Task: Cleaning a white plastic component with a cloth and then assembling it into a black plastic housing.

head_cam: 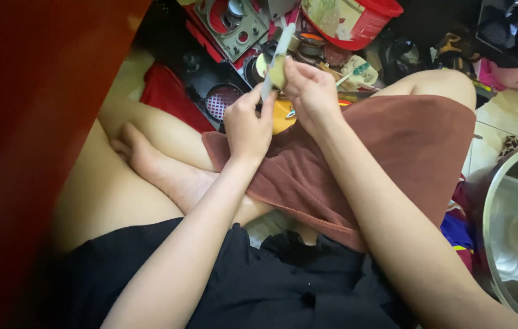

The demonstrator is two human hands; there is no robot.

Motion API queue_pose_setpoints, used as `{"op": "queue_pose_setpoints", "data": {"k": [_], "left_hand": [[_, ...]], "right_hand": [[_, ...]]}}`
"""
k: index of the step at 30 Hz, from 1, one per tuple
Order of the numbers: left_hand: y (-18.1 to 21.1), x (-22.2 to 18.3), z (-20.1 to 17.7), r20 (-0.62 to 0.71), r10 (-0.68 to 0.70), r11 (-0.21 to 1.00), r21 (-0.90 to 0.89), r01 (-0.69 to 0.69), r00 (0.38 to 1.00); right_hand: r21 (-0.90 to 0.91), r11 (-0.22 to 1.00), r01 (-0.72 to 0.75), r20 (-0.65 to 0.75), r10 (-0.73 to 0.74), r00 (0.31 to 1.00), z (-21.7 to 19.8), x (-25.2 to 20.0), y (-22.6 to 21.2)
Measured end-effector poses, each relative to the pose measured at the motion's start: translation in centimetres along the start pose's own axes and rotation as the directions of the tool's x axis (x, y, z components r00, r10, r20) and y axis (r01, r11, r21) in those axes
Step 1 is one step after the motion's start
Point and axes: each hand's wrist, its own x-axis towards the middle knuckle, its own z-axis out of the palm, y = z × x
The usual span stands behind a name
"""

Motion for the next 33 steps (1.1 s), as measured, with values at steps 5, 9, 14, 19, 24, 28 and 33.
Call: {"op": "queue_pose_setpoints", "data": {"k": [5,9,14,19,24,28,33], "left_hand": [[-0.5,-0.1,0.1,0.059,0.096,0.984,0.145,-0.103,0.994],[0.1,-0.4,0.1,0.116,0.132,0.978,0.147,-0.148,0.984],[-0.3,-0.3,-0.1,0.13,0.143,0.974,0.159,-0.163,0.981],[-0.5,0.1,0.0,0.142,0.162,0.976,0.125,-0.18,0.977],[0.9,0.0,-0.5,0.2,0.043,0.995,-0.102,-0.023,0.979],[1.1,0.1,-0.9,0.225,-0.069,0.961,-0.248,0.125,0.972],[1.3,0.1,-0.7,0.154,-0.019,0.991,-0.13,0.039,0.988]], "right_hand": [[-0.074,0.997,0.029,0.032,-0.027,0.999,1.1,-1.0,-0.6],[-0.098,0.992,0.076,-0.069,-0.083,0.994,-0.7,0.4,-0.1],[-0.128,0.986,0.104,-0.086,-0.116,0.99,-0.3,0.4,0.6],[-0.156,0.973,0.171,-0.183,-0.199,0.963,-1.3,1.1,0.9],[0.099,0.98,0.17,-0.397,-0.118,0.91,-3.0,2.2,0.5],[0.088,0.981,0.172,-0.48,-0.109,0.87,-3.1,3.5,1.2],[0.289,0.893,-0.344,-0.098,0.385,0.918,-3.0,3.0,0.9]]}}
